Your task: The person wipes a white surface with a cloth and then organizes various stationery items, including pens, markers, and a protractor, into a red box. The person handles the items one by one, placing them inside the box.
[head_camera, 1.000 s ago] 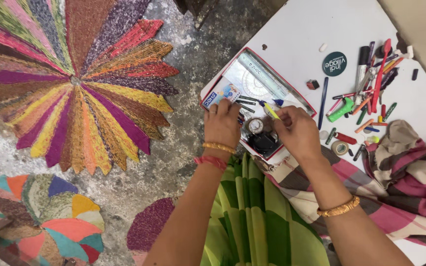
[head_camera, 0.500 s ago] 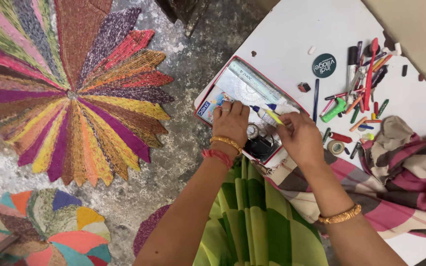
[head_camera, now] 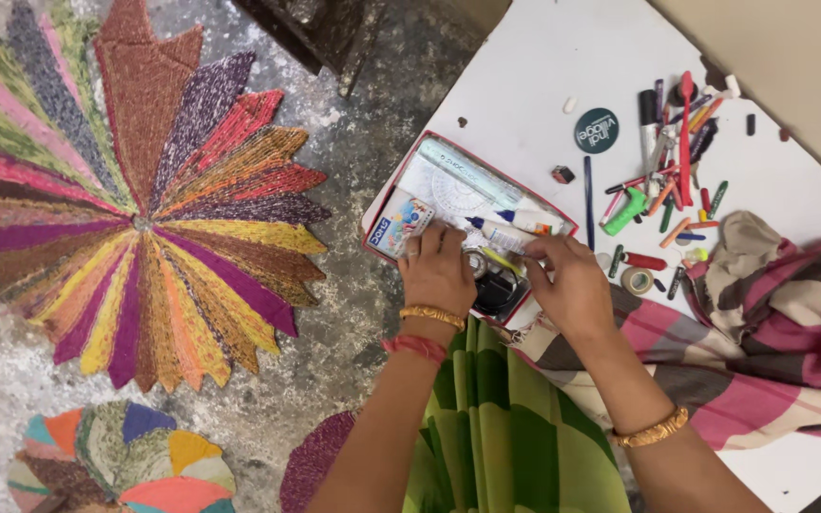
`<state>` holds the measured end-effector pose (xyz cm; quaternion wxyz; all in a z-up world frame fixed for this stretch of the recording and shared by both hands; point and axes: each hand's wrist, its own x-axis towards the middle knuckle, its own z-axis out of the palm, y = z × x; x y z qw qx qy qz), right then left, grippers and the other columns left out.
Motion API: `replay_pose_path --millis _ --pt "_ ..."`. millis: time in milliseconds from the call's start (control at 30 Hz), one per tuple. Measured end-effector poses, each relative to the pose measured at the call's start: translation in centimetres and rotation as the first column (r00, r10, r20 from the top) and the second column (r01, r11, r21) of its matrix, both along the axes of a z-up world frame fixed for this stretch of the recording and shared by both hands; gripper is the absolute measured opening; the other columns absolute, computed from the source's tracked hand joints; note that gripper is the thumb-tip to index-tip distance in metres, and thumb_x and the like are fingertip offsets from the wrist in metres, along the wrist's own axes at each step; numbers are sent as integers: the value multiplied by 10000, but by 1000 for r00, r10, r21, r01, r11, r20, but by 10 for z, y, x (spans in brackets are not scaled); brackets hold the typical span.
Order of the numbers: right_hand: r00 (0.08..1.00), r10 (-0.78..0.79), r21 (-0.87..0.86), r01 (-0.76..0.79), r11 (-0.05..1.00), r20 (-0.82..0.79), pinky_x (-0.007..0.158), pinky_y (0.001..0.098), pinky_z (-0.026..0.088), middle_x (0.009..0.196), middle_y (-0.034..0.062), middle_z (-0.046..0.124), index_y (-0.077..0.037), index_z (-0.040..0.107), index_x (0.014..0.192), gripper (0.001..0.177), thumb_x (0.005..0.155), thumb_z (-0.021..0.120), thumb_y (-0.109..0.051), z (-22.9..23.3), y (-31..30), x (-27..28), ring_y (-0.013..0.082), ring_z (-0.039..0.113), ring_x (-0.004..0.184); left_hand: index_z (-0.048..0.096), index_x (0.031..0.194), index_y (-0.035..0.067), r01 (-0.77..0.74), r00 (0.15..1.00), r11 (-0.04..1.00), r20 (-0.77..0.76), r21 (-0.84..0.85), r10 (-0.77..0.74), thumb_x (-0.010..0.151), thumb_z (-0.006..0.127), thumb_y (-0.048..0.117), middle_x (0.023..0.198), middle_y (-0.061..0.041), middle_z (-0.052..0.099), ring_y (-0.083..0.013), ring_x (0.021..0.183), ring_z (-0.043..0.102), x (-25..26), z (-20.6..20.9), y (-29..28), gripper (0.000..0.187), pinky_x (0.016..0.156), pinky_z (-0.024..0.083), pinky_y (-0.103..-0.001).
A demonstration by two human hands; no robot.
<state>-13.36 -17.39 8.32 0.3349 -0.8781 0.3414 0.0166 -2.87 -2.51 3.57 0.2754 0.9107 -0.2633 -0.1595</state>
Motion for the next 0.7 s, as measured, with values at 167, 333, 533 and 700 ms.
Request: replay_pose_path --millis 167,333,533,700 --pt "974 -207 76 201 977 91 691 363 561 975 122 718 -51 728 1081 188 899 718 -100 -12 -17 -38 232 714 796 701 1111 131 -44 996 992 -86 -121 34 789 711 120 1253 -114 609 -402 1126 547 -23 11 -13 323 906 453 -559" --pt "954 -290 -104 297 949 79 751 380 555 978 142 694 -45 721 1142 221 925 715 -87 -18 -59 -91 259 690 852 695 1089 112 -51 985 966 -172 -253 6 824 696 76 1130 -151 656 -397 1007 620 -50 15 -40 268 878 515 -507" --pt "983 -182 -231 172 957 -21 788 454 530 1064 206 672 -70 754 1171 340 831 758 -76 -18 -101 -121 360 646 849 663 1066 88 -60 963 920 -265 -388 -49 840 685 37 1014 -161 683 -381 920 674 -96 8 -74 232 824 559 -465" --pt "999 -19 -230 11 973 -32 856 468 539 1007 199 709 -59 753 1050 318 752 826 -141 -32 -117 -119 388 677 925 649 1043 90 -84 920 967 -392 -238 -16 841 674 71 995 -165 682 -375 903 682 -136 -13 -111 204 793 557 -478"
